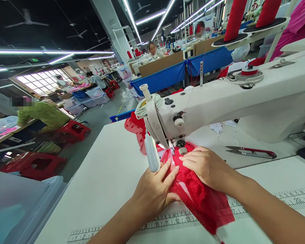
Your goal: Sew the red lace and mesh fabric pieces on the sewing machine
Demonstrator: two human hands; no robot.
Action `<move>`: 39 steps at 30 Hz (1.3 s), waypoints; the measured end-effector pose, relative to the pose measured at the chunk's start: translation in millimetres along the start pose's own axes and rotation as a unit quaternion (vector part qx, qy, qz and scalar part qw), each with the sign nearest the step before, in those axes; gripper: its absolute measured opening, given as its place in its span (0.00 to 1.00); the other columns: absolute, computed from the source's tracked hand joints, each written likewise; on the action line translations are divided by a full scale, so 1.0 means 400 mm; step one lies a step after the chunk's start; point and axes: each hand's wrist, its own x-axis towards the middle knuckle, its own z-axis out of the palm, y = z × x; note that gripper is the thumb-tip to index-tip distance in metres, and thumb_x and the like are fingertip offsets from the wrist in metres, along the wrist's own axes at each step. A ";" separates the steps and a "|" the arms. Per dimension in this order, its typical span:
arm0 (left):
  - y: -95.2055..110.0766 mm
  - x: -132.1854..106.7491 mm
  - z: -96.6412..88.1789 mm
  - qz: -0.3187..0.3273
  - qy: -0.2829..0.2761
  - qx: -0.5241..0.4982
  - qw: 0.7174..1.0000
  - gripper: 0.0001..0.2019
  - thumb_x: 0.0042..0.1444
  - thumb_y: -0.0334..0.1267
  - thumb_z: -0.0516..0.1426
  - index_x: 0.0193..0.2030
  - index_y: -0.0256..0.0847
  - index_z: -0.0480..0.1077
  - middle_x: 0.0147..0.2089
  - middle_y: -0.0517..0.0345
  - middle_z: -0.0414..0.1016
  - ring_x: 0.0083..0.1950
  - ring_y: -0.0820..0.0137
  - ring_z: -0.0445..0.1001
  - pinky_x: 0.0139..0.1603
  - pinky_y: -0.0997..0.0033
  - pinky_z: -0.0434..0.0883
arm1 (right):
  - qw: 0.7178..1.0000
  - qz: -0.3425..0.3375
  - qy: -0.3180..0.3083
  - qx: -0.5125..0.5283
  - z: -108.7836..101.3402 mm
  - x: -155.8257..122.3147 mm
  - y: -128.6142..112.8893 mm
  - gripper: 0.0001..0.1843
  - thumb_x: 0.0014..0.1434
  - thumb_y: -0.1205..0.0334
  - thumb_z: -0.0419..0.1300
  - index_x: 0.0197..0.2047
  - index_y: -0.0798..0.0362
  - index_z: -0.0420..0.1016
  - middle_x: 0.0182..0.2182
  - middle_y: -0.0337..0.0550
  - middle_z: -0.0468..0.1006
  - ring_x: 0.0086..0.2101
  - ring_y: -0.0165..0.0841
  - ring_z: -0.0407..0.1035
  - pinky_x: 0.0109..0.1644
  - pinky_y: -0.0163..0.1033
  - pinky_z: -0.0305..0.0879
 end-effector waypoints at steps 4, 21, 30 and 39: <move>-0.006 0.002 0.002 0.000 -0.002 0.003 1.000 0.42 0.65 0.62 0.29 0.52 0.33 0.74 0.40 0.41 0.76 0.39 0.58 0.73 0.41 0.58 0.72 | 1.000 0.008 0.000 0.004 0.006 -0.001 0.002 0.18 0.69 0.67 0.44 0.38 0.52 0.76 0.40 0.44 0.84 0.32 0.33 0.75 0.44 0.42 0.66; -0.055 0.014 -0.001 0.009 0.005 0.015 1.000 0.36 0.68 0.59 0.34 0.54 0.37 0.74 0.43 0.46 0.78 0.41 0.59 0.71 0.44 0.59 0.70 | 0.999 0.033 0.007 -0.021 0.037 0.006 0.024 0.18 0.68 0.67 0.45 0.40 0.51 0.76 0.38 0.47 0.82 0.39 0.37 0.74 0.46 0.43 0.65; -0.060 0.023 -0.003 0.096 -0.056 -0.071 0.991 0.27 0.71 0.51 0.40 0.42 0.34 0.73 0.35 0.49 0.73 0.37 0.61 0.73 0.40 0.60 0.72 | 0.999 0.007 0.003 -0.032 0.036 0.003 0.036 0.18 0.70 0.66 0.44 0.47 0.52 0.75 0.45 0.49 0.80 0.44 0.37 0.72 0.48 0.45 0.66; -0.035 0.017 -0.009 0.020 -0.053 -0.071 0.996 0.29 0.71 0.50 0.37 0.52 0.29 0.70 0.34 0.46 0.73 0.31 0.62 0.70 0.27 0.64 0.70 | 0.998 -0.044 0.048 -0.009 0.034 -0.014 0.026 0.20 0.67 0.74 0.43 0.42 0.51 0.76 0.43 0.42 0.83 0.44 0.35 0.72 0.50 0.44 0.62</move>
